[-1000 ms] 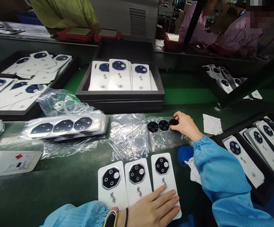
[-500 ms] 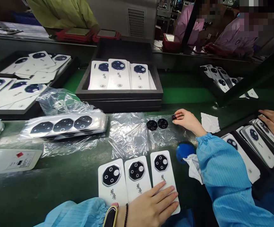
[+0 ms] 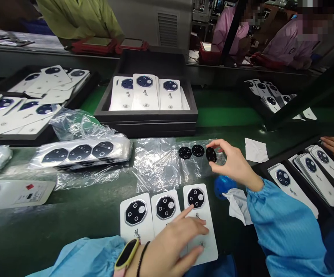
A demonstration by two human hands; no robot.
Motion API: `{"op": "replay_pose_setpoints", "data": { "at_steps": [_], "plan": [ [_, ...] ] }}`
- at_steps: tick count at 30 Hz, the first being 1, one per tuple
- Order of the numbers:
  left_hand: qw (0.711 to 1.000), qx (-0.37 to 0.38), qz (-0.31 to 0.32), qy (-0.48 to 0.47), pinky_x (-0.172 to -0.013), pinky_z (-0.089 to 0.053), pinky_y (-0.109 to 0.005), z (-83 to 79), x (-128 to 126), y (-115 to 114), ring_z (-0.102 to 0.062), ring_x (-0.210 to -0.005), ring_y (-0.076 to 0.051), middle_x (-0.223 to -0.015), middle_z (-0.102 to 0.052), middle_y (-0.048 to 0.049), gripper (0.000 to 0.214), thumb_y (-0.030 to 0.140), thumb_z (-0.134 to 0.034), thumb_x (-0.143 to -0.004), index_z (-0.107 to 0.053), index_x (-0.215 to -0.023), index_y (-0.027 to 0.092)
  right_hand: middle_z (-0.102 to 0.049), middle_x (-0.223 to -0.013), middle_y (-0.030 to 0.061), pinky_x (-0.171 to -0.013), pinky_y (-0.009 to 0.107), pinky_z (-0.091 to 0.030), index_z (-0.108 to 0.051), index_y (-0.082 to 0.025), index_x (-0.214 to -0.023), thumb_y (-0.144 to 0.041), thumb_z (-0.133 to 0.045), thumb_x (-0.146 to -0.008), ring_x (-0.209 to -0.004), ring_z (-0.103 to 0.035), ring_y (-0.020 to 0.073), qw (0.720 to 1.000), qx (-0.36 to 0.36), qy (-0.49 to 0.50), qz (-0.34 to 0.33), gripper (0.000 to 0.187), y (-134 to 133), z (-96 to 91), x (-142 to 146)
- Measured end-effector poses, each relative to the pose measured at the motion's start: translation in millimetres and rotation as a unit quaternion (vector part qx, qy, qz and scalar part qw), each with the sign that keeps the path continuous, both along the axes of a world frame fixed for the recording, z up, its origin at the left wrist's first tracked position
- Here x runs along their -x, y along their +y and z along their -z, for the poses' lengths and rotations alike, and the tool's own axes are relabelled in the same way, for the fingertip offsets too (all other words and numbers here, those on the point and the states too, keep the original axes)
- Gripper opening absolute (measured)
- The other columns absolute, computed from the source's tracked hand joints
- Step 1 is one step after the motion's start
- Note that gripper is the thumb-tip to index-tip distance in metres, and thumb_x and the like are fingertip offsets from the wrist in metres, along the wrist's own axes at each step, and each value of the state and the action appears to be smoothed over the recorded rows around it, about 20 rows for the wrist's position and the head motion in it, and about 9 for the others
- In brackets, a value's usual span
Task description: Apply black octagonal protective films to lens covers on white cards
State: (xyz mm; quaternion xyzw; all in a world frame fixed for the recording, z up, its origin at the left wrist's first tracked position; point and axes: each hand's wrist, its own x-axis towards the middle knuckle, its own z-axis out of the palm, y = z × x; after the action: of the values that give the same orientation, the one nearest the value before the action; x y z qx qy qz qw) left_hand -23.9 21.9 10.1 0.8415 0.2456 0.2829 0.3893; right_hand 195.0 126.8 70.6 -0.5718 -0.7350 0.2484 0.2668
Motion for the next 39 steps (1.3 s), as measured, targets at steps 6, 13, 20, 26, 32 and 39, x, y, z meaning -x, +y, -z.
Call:
{"op": "replay_pose_setpoints", "data": {
  "at_steps": [6,13,20,26,32,39],
  "plan": [
    [0.927,0.341,-0.146,-0.061,-0.048,-0.036,-0.019,-40.8,5,43,-0.040,-0.053,-0.008,-0.060,-0.044,0.0049,0.020,0.036,-0.054,-0.084,-0.057,-0.077,0.017,-0.062,-0.110,0.0098,-0.090,0.039,-0.055,-0.045,-0.017,-0.119,-0.010,-0.050,-0.078,-0.109,-0.059,0.0228,0.970,-0.126,-0.046,-0.202,0.041,-54,-5.5,22],
    [0.897,0.405,-0.159,-0.085,-0.047,-0.024,-0.019,-40.7,0,49,-0.029,-0.050,-0.006,-0.056,-0.035,0.0068,0.028,0.038,-0.058,-0.076,-0.047,-0.063,0.017,-0.065,-0.112,0.0101,-0.086,0.038,-0.058,-0.039,-0.016,-0.129,-0.004,-0.044,-0.080,-0.107,-0.062,0.0231,0.959,-0.138,-0.095,-0.228,0.051,-70,-8.2,37],
    [0.875,0.446,-0.173,-0.068,-0.047,-0.027,-0.019,-41.1,2,51,-0.033,-0.049,-0.006,-0.055,-0.040,0.0067,0.027,0.042,-0.058,-0.072,-0.050,-0.066,0.016,-0.067,-0.114,0.0062,-0.092,0.036,-0.056,-0.054,-0.021,-0.118,-0.022,-0.056,-0.085,-0.107,-0.064,0.0197,0.990,-0.002,0.098,-0.102,0.034,-56,0.6,24],
    [0.874,0.447,-0.185,-0.054,-0.047,-0.027,-0.019,-41.7,0,51,-0.034,-0.049,-0.006,-0.055,-0.040,0.0068,0.027,0.042,-0.058,-0.071,-0.052,-0.067,0.016,-0.068,-0.075,0.0005,-0.070,0.028,-0.058,-0.064,-0.019,-0.074,-0.035,-0.071,-0.072,-0.071,-0.067,0.0141,0.945,0.222,0.236,-0.038,0.017,-40,-0.6,19],
    [0.885,0.429,-0.175,-0.042,-0.044,-0.026,-0.019,-37.6,-1,52,-0.032,-0.047,-0.006,-0.055,-0.040,0.0069,0.026,0.041,-0.056,-0.074,-0.051,-0.067,0.017,-0.065,-0.071,-0.0021,-0.069,0.026,-0.055,-0.062,-0.019,-0.073,-0.033,-0.077,-0.065,-0.067,-0.063,0.0115,0.926,0.278,0.254,-0.020,0.021,-35,3.2,17],
    [0.962,0.155,-0.192,0.118,-0.052,-0.038,-0.022,-28.4,-1,41,-0.049,-0.057,-0.011,-0.070,-0.054,0.0007,0.022,0.034,-0.044,-0.090,-0.057,-0.088,0.016,-0.067,-0.081,0.0013,-0.076,0.030,-0.057,-0.062,-0.021,-0.081,-0.034,-0.062,-0.074,-0.077,-0.066,0.0140,0.936,0.262,0.233,-0.035,0.015,-31,23.9,12]
  ]
}}
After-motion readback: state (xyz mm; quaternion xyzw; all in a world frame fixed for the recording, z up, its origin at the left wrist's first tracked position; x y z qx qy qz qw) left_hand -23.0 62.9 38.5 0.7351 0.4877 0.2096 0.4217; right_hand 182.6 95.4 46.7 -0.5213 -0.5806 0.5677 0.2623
